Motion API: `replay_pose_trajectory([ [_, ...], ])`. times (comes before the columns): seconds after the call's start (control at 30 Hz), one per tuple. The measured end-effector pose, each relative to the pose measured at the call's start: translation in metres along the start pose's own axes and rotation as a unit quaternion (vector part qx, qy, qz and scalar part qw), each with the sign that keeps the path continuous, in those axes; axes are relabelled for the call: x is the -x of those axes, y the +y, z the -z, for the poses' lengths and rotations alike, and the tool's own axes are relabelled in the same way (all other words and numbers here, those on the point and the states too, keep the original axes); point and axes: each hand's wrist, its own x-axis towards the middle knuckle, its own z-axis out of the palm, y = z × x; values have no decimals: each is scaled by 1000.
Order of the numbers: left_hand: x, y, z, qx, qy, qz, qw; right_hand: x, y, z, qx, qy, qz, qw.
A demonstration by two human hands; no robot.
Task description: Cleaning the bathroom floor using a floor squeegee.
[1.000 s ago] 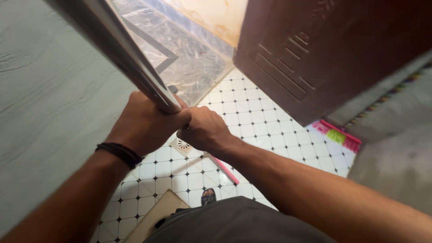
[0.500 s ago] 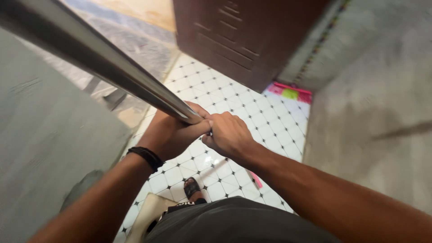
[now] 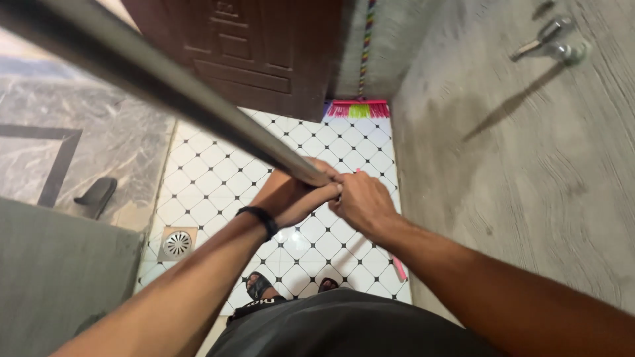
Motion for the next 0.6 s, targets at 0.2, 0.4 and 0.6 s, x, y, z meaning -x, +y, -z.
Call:
replay_pose_trajectory([
  [0.2,-50,10,-38,13,-4,-54,998,-5,45,17,-15,34,-80,996],
  [0.4,-83,-5,-68,-3,-12,-103,995,-9,80,18,-22,57,-89,994],
  [0.6,-95,14,-58,106,23,-54,993,-54,101,18,-62,69,-157,983],
])
